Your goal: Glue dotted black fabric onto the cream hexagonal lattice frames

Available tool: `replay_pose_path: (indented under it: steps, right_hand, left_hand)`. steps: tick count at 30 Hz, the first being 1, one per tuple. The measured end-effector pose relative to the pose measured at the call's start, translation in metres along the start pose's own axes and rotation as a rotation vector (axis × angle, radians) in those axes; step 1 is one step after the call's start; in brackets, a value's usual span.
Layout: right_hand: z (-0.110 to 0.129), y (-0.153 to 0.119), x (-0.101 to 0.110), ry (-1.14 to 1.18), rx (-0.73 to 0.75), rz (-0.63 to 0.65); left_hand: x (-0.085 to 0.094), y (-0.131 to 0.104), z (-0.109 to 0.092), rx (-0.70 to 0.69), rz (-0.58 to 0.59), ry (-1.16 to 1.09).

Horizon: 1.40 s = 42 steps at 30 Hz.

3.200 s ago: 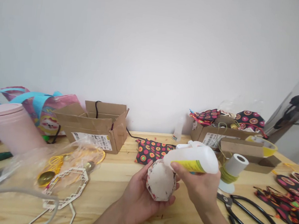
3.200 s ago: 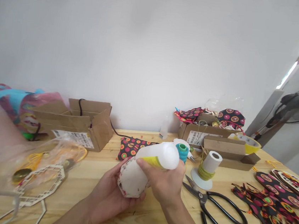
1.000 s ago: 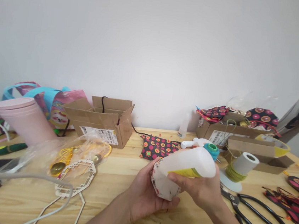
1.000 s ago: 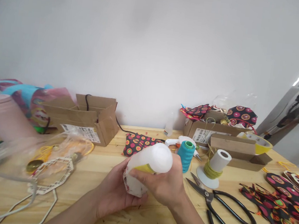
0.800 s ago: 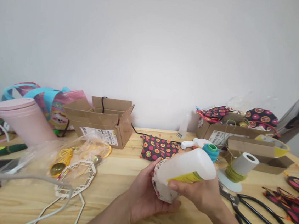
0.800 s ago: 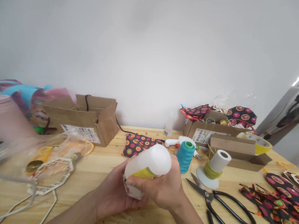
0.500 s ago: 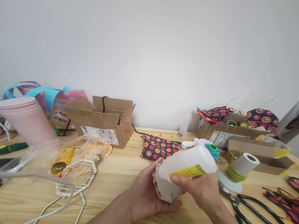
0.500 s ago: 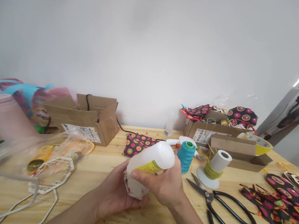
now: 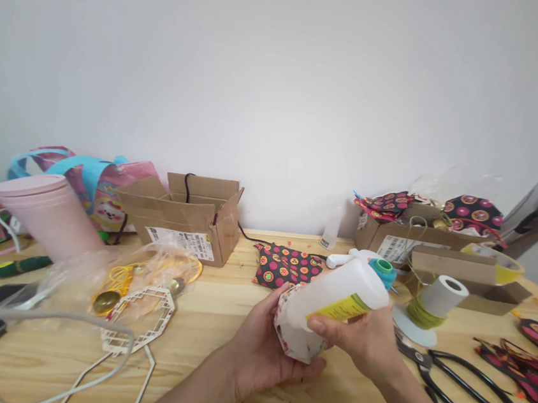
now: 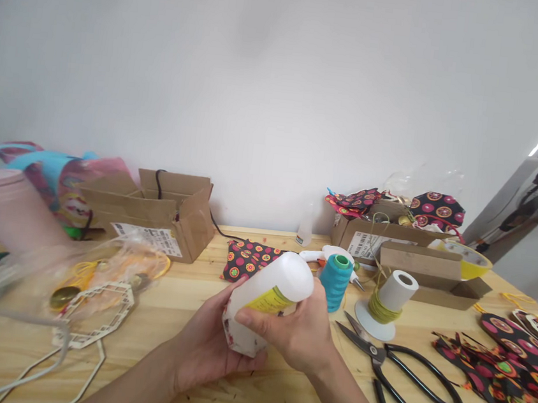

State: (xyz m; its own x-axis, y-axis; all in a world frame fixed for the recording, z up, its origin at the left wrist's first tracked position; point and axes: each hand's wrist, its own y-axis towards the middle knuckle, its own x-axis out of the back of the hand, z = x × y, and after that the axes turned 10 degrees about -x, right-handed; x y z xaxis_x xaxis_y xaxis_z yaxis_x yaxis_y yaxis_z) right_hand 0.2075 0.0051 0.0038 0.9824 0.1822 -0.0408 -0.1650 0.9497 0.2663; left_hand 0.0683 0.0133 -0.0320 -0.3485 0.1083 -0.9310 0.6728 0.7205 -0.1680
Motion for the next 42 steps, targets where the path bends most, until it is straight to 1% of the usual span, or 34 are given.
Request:
replay_pose_path:
  steps: [3,5,9,10,12,13,14,17,20,21,23,25,26,29,32,34,38,42]
  right_hand:
    - [-0.002,0.0,-0.001,0.029,0.028,-0.02]
    - [-0.002,0.0,-0.001,0.008,0.055,-0.022]
    - [0.0,-0.001,0.0,-0.03,0.058,-0.139]
    - [0.001,-0.001,0.0,-0.024,0.042,-0.138]
    - [0.003,-0.001,0.0,-0.033,0.018,-0.066]
    - [0.004,-0.001,0.0,-0.061,0.021,-0.032]
    - [0.004,0.0,0.0,-0.097,0.04,-0.024]
    - [0.003,0.001,0.0,-0.142,0.106,-0.121]
    - [0.0,0.001,0.001,-0.158,0.135,-0.146]
    - [0.0,0.001,0.002,-0.177,0.154,-0.177]
    - [0.0,0.002,0.004,-0.184,0.186,-0.321]
    - [0.004,0.002,0.008,-0.125,0.186,-0.472]
    - [0.007,0.002,0.011,-0.098,0.183,-0.511]
    - [0.02,0.001,0.02,-0.098,0.198,-0.512]
    - [0.027,-0.004,0.025,-0.126,0.168,-0.501]
    - [0.025,-0.009,0.024,-0.156,0.153,-0.515]
    - [0.011,-0.015,0.018,-0.176,0.163,-0.556]
    - [0.004,-0.014,0.014,-0.096,0.186,-0.511]
  left_hand:
    - [0.0,0.0,0.0,0.004,-0.011,0.018]
    - [0.001,0.0,0.0,0.009,-0.012,0.014]
    - [0.001,0.0,0.001,0.016,0.022,-0.005]
    - [0.001,0.0,0.001,0.018,0.019,0.0]
    - [0.0,0.0,0.001,0.019,-0.002,0.013]
    - [0.0,0.0,0.001,0.018,-0.013,0.018]
    - [0.0,0.001,0.0,0.014,-0.02,0.02]
    - [-0.001,0.001,0.0,0.008,-0.01,0.015]
    - [-0.001,0.0,0.001,0.03,0.007,-0.006]
    - [-0.001,0.0,0.001,0.034,0.019,-0.013]
    - [0.0,-0.001,0.0,0.016,0.051,-0.019]
    - [0.0,-0.001,-0.001,-0.016,0.081,-0.012]
    - [0.0,-0.002,-0.002,-0.029,0.091,-0.009]
    - [-0.002,-0.005,-0.003,-0.051,0.115,0.004]
    - [-0.005,-0.007,-0.002,-0.073,0.136,-0.002]
    - [-0.006,-0.007,-0.001,-0.073,0.135,-0.009]
    - [-0.007,-0.007,0.001,-0.05,0.149,-0.014]
    - [-0.007,-0.006,0.001,-0.042,0.17,-0.044]
